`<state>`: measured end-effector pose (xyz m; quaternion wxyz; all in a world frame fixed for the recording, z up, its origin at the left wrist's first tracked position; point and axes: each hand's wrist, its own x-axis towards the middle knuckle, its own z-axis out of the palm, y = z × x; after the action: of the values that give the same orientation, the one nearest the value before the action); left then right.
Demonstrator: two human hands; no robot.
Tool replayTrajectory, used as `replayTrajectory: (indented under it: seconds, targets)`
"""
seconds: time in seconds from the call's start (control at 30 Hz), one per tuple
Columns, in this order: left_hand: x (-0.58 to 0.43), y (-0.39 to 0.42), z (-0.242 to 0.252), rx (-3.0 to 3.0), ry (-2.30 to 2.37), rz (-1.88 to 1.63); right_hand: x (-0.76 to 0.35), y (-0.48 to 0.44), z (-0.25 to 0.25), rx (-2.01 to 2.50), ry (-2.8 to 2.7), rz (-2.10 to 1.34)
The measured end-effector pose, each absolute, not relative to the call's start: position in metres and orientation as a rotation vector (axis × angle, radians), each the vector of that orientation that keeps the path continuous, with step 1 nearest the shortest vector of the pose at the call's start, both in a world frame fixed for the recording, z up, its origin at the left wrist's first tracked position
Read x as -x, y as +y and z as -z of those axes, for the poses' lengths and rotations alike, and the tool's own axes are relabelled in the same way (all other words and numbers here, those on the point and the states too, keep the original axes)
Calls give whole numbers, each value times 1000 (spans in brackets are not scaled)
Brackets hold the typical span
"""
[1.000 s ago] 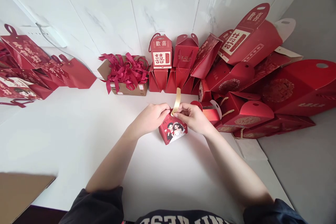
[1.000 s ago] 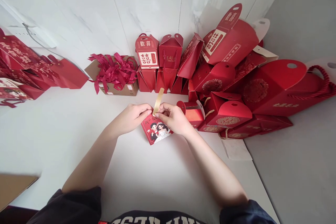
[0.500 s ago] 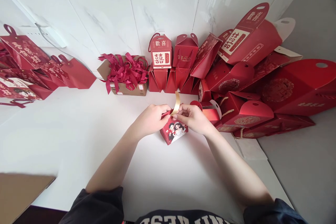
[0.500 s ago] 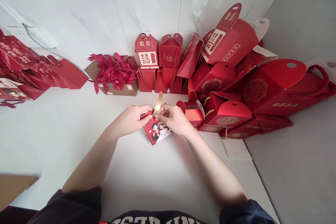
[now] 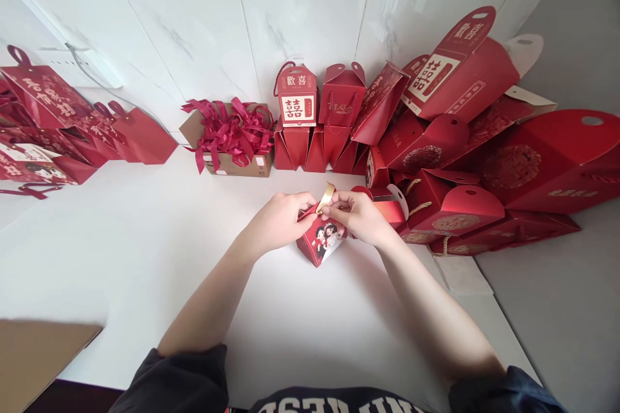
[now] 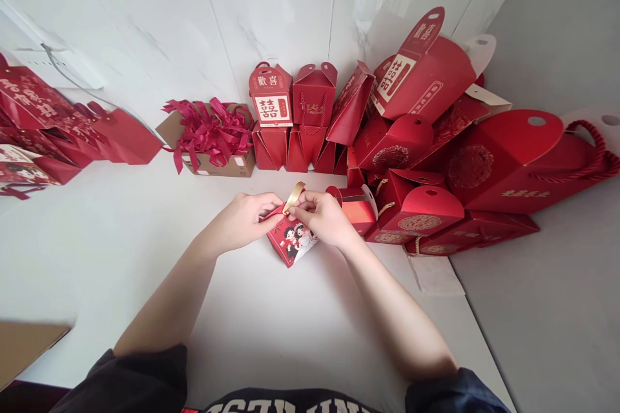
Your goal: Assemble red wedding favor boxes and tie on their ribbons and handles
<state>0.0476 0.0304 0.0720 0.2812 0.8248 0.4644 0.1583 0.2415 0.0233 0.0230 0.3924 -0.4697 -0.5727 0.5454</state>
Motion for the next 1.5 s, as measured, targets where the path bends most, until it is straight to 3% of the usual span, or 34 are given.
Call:
replayTrajectory:
  seconds: [0.43,0.73,0.93,1.2,1.5]
  targets:
    - [-51,34,-69,-2273,1282,-474,-241,24,-19,1032,-1697,-1181]
    - [-46,33,-74,-2218,1262,-435,-238,25,-17,1010,-1905,-611]
    - [-42,35,-73,-2159,1253,-456,-238,24,-14,998,-1853,-686]
    - [-43,34,-71,-2129,1257,-454,-239,27,-9,980,-1647,-1117]
    - [-42,31,-71,-2177,1268,-434,-239,27,-9,1040,-1626,-1067]
